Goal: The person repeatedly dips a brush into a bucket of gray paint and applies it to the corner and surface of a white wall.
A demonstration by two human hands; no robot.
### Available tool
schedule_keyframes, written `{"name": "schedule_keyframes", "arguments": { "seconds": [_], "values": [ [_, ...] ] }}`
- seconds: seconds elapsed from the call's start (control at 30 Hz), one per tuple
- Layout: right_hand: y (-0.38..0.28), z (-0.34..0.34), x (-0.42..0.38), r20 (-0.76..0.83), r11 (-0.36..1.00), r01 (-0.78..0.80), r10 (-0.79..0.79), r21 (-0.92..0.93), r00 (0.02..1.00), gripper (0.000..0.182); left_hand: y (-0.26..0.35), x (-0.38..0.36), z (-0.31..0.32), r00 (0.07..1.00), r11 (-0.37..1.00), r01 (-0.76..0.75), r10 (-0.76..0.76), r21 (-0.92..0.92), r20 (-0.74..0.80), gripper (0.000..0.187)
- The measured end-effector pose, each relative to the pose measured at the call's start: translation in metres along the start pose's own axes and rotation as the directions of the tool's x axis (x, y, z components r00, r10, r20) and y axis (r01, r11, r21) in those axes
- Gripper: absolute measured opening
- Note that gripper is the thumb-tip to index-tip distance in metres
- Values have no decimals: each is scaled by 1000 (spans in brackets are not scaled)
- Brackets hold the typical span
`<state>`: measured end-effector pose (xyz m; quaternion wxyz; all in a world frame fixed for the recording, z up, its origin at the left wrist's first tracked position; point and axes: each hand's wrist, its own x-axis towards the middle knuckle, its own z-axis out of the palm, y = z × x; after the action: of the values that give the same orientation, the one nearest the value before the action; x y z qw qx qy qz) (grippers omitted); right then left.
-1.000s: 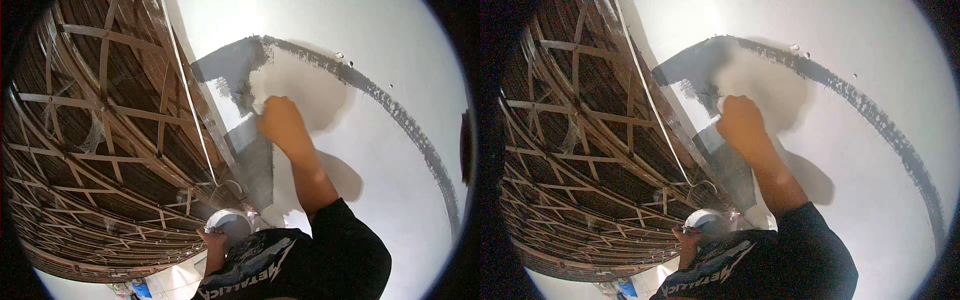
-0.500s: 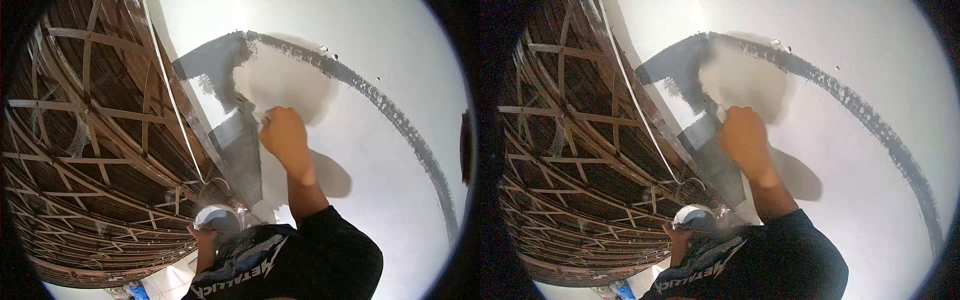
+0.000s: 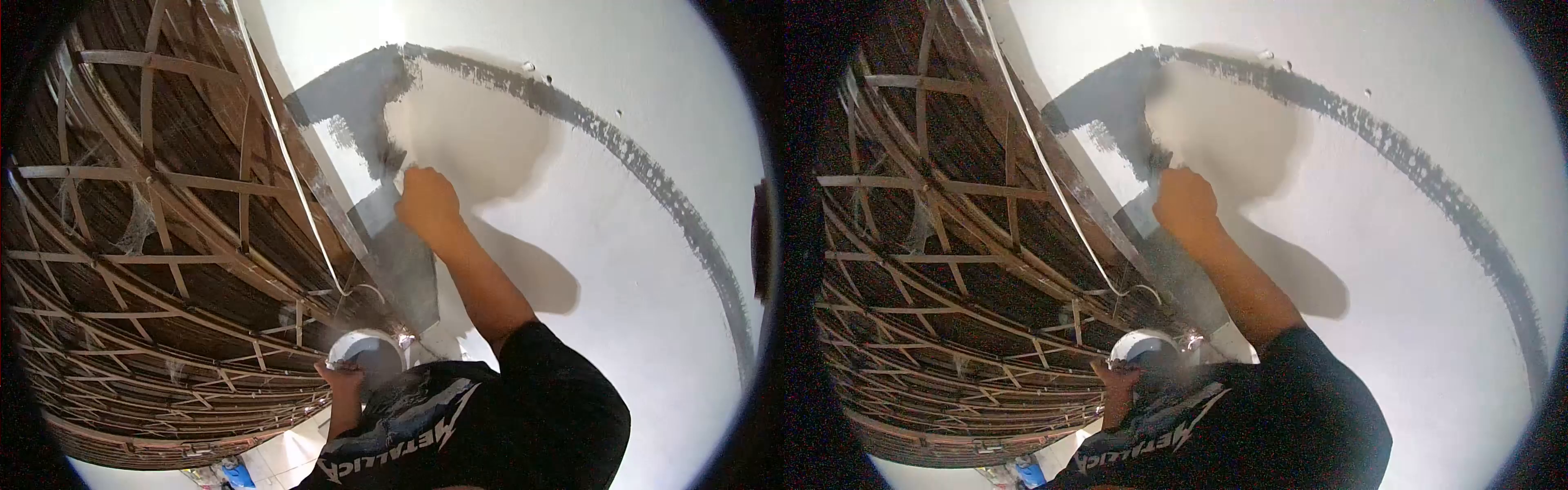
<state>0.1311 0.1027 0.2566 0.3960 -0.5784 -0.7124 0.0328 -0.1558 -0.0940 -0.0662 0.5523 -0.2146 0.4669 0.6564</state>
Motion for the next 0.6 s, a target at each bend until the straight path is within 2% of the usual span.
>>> {"name": "schedule_keyframes", "arguments": {
  "seconds": [0.13, 0.2, 0.27, 0.37, 0.43, 0.47, 0.5, 0.57, 0.6],
  "values": [
    [10, -25, -20, -39, 1000, -8, 7, -10, 999, 13, 0, -9, 7, 999, 997, 16, -13, 77, -45, 61],
    [16, -46, -29, -67, 999, -23, 20, -42, 998, 14, -3, -15, 11, 998, 998, 54, -54, 25, -17, 60],
    [9, -62, -42, -56, 994, -68, 63, -89, 996, 16, -5, -16, 6, 1000, 999, 28, -29, 36, 13, 60],
    [3, -21, -25, 41, 984, -159, 155, 87, 987, 23, -4, -9, -2, 993, 996, -32, 22, 79, 119, 61],
    [1, 2, -9, 171, 985, -153, 137, 81, 976, 26, -3, -9, -8, 969, 999, 41, -46, 28, 244, 62],
    [1, 8, -7, 235, 986, -148, 126, 79, 964, 28, -7, -10, -8, 987, 999, 28, -35, 45, 155, 62],
    [2, 4, -7, 204, 979, -151, 121, 137, 971, 27, -9, -14, 1, 997, 998, 15, -19, 64, 71, 62],
    [11, -12, -13, 146, 955, -156, 122, 252, 982, 25, -10, -18, 2, 1000, 997, 6, -5, 75, -11, 62],
    [17, -22, -18, 108, 957, -132, 108, 257, 988, 24, -10, -13, 1, 1000, 998, 8, -8, 63, 2, 63]
  ]
}}
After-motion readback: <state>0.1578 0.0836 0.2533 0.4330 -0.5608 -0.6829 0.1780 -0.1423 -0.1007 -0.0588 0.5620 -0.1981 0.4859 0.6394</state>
